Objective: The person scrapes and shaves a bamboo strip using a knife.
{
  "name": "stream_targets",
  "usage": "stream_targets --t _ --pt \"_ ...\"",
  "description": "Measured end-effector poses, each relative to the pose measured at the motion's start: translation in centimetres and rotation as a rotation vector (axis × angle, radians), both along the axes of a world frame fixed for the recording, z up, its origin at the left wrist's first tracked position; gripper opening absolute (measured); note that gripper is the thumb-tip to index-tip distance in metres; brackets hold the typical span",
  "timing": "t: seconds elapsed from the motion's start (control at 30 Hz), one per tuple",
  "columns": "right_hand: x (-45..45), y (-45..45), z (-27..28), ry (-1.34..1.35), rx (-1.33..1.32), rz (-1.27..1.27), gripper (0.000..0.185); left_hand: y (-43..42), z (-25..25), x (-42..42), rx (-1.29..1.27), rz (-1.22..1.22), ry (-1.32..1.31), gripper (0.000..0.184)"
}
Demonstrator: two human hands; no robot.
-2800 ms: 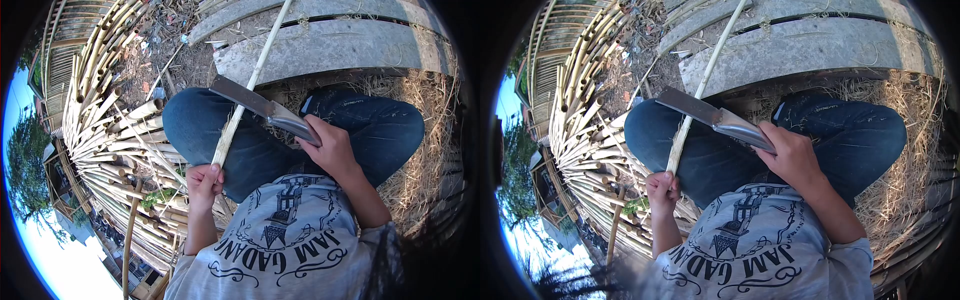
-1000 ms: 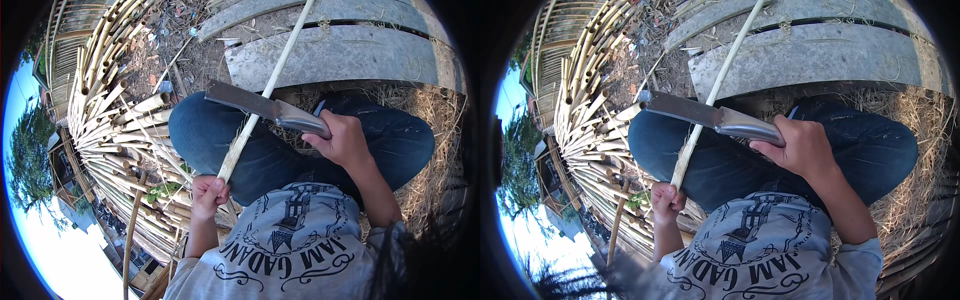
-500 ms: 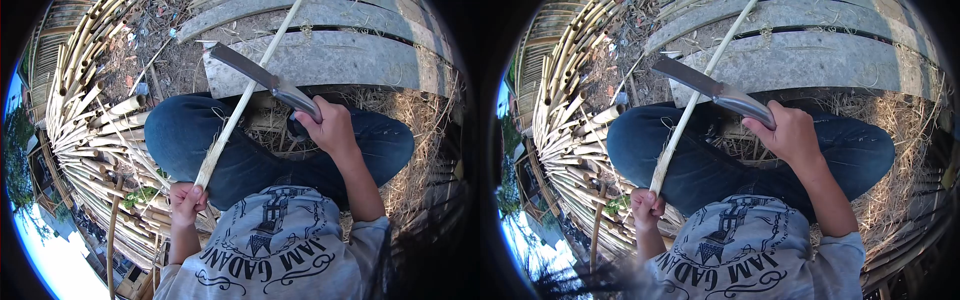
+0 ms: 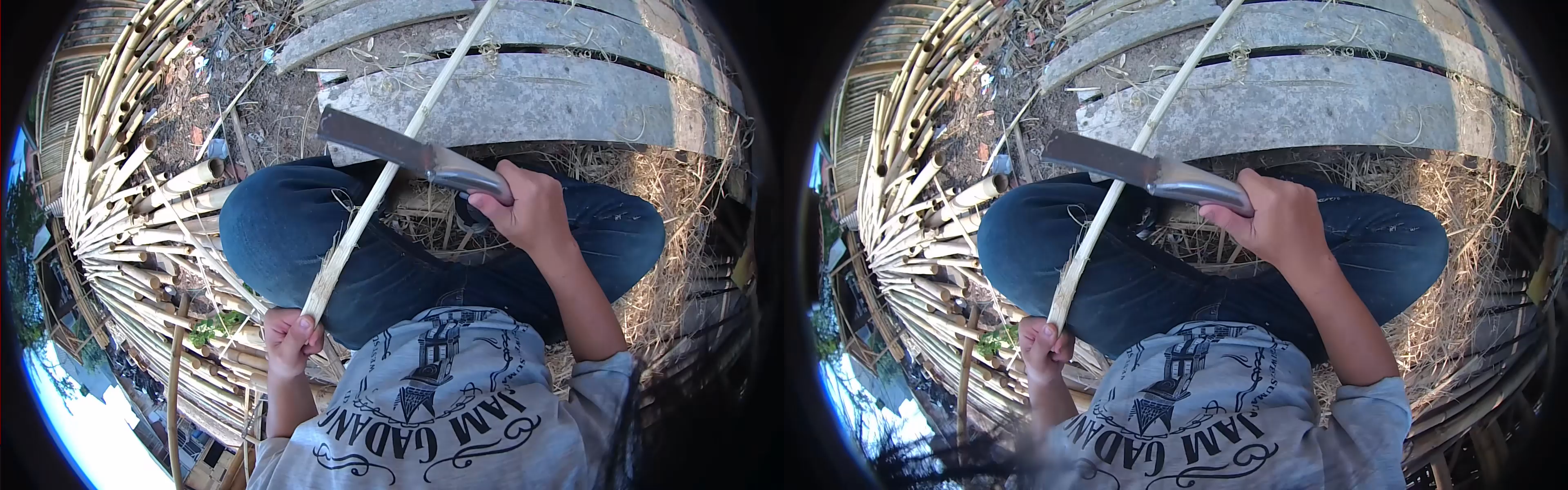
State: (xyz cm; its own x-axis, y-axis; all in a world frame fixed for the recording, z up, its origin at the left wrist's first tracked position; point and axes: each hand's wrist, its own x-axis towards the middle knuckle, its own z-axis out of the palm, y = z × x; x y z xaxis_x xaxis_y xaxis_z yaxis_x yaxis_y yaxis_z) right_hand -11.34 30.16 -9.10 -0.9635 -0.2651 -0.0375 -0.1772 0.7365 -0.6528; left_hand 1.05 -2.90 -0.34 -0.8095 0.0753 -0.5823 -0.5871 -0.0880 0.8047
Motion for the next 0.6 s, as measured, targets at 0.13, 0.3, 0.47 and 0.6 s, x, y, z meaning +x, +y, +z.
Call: stream_targets --t 0.13,0.3,0.47,0.6 --pt "-0.3 -0.3 0.3 -0.09 -0.042 -0.155 0.051 -0.3 0.0 0.0 0.028 0.008 -0.036 0.05" --pt "1.1 -0.2 0.0 -0.05 -0.047 0.017 0.053 -0.4 0.0 0.0 0.034 -0.011 -0.015 0.052" --pt "0.5 -0.5 0.3 -0.248 -0.231 -0.169 0.045 -0.5 0.0 0.0 0.014 -0.014 -0.035 0.053" --pt "2.2 -1.3 0.6 -0.117 -0.138 0.047 0.049 -0.8 0.1 -0.1 0.036 -0.035 -0.03 0.053"
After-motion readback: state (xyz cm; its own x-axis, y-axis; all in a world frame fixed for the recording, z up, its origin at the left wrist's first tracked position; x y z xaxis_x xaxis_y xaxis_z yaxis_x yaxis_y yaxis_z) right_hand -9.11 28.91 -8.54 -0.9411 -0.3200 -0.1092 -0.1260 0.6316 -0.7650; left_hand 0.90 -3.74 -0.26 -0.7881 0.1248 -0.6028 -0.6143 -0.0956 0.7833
